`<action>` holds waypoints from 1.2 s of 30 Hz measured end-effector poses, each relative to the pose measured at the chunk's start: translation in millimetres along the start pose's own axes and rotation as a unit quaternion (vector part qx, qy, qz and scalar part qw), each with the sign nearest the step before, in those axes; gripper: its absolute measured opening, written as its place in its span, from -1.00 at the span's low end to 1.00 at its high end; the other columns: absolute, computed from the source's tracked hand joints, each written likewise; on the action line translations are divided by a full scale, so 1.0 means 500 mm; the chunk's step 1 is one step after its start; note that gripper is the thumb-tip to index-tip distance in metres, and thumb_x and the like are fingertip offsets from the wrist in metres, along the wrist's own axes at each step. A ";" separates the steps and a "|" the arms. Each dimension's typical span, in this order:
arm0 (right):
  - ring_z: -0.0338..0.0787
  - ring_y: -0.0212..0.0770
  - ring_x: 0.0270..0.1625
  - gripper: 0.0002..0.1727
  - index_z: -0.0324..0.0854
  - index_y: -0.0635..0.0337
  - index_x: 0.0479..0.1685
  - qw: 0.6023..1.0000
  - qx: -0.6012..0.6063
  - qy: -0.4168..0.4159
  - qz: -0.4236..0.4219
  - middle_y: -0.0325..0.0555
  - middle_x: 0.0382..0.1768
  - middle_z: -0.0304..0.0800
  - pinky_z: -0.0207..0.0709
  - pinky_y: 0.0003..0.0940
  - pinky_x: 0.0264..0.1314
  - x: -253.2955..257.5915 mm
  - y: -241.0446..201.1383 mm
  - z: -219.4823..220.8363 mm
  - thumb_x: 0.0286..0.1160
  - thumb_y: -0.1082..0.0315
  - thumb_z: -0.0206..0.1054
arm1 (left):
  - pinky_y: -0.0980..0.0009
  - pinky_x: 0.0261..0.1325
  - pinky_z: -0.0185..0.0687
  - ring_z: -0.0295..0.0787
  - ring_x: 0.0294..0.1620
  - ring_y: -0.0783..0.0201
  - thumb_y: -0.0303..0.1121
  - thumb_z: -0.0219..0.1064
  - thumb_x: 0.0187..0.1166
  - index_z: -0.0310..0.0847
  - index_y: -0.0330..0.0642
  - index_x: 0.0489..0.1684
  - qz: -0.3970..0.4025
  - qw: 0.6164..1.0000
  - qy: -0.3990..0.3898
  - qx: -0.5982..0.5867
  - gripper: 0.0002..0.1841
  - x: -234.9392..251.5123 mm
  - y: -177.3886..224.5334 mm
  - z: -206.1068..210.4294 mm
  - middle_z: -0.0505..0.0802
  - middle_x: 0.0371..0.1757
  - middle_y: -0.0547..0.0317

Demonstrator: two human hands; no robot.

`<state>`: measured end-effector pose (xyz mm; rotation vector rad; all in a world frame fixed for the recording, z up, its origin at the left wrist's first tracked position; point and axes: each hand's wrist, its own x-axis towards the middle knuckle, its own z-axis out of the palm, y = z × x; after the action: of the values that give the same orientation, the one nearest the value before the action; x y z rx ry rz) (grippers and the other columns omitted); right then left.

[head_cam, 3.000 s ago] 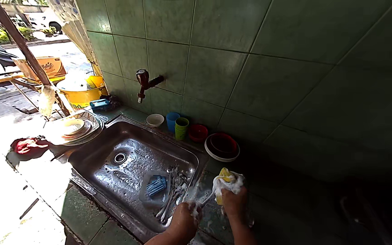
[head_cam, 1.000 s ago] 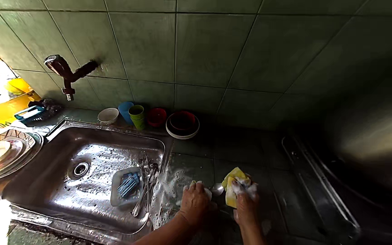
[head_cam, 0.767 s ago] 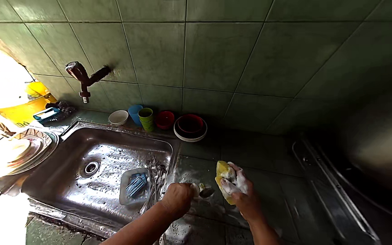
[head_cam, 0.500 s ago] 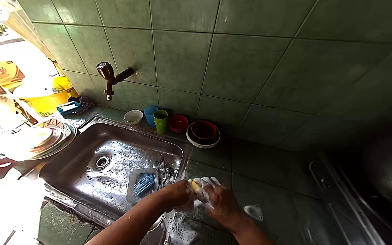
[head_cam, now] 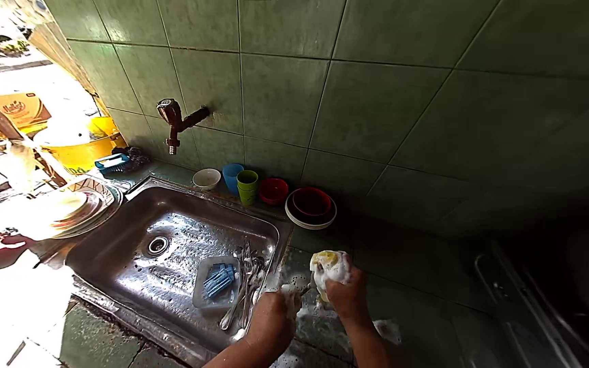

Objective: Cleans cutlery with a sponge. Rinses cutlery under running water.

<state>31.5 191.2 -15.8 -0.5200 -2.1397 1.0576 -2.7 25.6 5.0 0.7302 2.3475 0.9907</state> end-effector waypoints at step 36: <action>0.83 0.12 0.21 -0.38 0.52 0.55 0.38 0.915 -0.032 -0.378 0.135 0.32 0.08 0.82 0.61 0.03 0.40 -0.165 -0.068 0.033 0.37 0.32 0.48 | 0.46 -0.62 0.48 0.48 -0.72 0.35 -0.38 -0.05 0.88 0.39 -0.30 0.01 -0.227 0.821 0.247 -0.462 -0.82 0.118 -0.207 -0.105 0.63 -0.54 0.12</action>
<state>74.4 112.0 -28.7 -0.4948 -2.8367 1.5278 -107.5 -24.3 -53.8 -0.4988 1.8466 1.9802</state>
